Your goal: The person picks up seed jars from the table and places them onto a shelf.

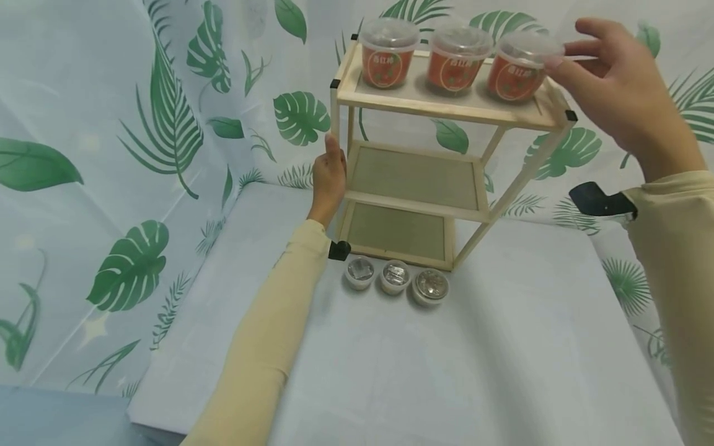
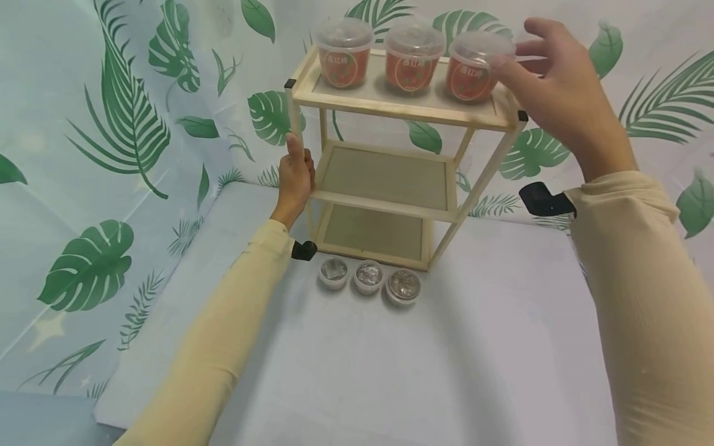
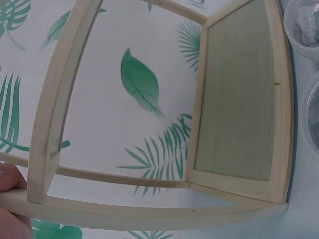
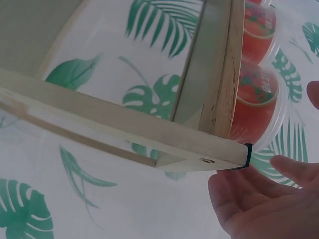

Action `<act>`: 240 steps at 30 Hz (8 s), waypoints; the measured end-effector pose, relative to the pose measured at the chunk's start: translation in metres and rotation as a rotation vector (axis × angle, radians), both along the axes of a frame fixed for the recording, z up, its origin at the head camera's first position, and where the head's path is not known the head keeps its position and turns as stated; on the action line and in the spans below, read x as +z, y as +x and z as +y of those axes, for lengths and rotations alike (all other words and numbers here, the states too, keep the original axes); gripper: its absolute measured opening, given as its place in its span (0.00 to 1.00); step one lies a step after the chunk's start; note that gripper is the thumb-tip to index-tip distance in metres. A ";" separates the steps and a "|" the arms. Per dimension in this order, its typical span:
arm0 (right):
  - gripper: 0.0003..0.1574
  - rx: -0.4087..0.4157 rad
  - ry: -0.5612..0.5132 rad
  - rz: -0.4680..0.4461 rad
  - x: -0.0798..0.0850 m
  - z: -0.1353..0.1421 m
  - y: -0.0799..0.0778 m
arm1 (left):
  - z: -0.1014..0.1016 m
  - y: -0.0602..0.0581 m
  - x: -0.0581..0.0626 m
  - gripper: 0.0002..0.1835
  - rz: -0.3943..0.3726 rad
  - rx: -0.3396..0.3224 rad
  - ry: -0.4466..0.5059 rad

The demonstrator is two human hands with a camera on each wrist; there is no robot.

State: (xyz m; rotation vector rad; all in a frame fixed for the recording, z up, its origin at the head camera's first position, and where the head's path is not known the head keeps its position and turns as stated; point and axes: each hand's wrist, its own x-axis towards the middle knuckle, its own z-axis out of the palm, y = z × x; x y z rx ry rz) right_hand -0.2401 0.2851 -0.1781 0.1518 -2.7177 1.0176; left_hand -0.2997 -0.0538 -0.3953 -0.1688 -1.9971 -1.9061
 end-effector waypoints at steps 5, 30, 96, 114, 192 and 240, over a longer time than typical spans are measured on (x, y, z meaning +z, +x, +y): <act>0.44 -0.018 -0.020 0.037 -0.007 -0.002 0.011 | -0.001 -0.001 -0.001 0.48 -0.004 -0.004 -0.004; 0.34 0.009 -0.172 0.288 -0.040 -0.013 0.071 | -0.003 -0.002 0.000 0.48 -0.001 0.005 -0.009; 0.55 0.169 -0.378 -0.360 -0.338 -0.020 0.104 | -0.003 -0.005 -0.005 0.39 0.016 0.000 0.006; 0.61 0.135 -0.443 -0.406 -0.374 -0.031 0.112 | -0.004 -0.003 -0.004 0.46 0.027 -0.005 -0.012; 0.51 0.145 -0.328 -0.223 -0.298 -0.047 0.096 | -0.005 -0.004 -0.004 0.36 0.013 0.003 -0.010; 0.48 0.314 -0.417 -0.157 -0.159 -0.137 -0.012 | -0.001 -0.009 -0.003 0.35 -0.032 0.009 0.014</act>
